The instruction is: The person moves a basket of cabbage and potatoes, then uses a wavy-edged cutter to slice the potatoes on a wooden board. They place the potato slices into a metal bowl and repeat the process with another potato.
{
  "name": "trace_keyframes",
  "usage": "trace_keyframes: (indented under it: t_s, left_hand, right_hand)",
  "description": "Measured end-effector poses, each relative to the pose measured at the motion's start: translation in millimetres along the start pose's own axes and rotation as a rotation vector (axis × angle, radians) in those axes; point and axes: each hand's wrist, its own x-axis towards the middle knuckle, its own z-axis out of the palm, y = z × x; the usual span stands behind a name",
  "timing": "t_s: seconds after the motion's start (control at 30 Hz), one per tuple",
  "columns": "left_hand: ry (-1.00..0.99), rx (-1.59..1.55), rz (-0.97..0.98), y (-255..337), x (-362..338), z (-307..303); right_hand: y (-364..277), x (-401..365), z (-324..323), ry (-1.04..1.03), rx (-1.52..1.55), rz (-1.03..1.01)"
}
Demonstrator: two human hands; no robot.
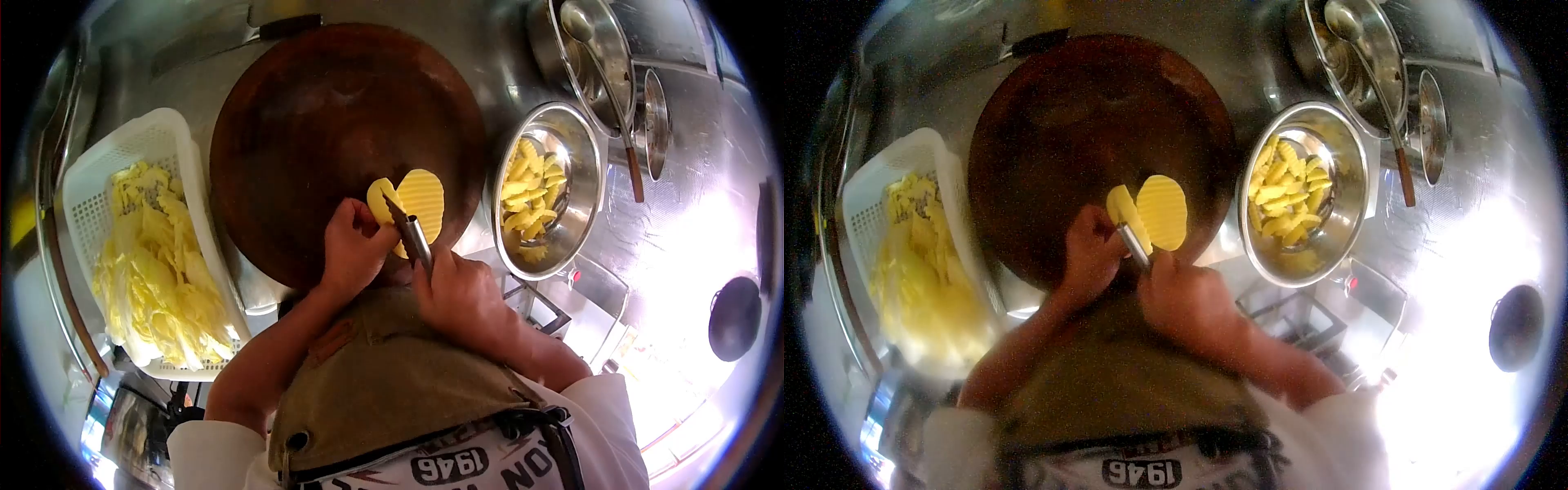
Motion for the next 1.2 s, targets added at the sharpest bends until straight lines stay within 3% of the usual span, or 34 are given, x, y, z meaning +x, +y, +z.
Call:
trace_keyframes:
  t_s: [0.27, 0.57, 0.7, 0.8, 0.87, 0.97, 1.03, 1.2]
  left_hand:
    - [-0.022, 0.130, 0.093, 0, 1, -4]
    - [-0.018, -0.095, 0.017, -10, 0, -2]
    - [-0.025, -0.053, 0.051, -10, -1, -2]
    - [-0.016, -0.111, 0.022, -7, 0, -1]
    - [-0.012, -0.221, -0.050, -17, 0, -2]
    - [-0.015, -0.019, 0.087, 4, -3, 0]
    - [-0.030, -0.032, 0.060, -6, 2, 0]
    - [-0.018, -0.091, 0.057, -11, 3, 0]
  right_hand:
    - [-1, 0, 4, -0.016, -0.104, -0.105]
    - [-2, 4, 3, -0.008, -0.090, -0.096]
    - [-3, 6, 4, -0.019, -0.068, -0.078]
    - [1, 14, 13, -0.100, -0.087, -0.044]
    - [1, 14, 12, -0.094, -0.193, -0.106]
    - [6, 18, 14, -0.071, -0.402, -0.264]
    - [17, 35, 36, -0.169, -0.055, 0.052]
    - [11, 41, 19, -0.293, 0.055, 0.189]
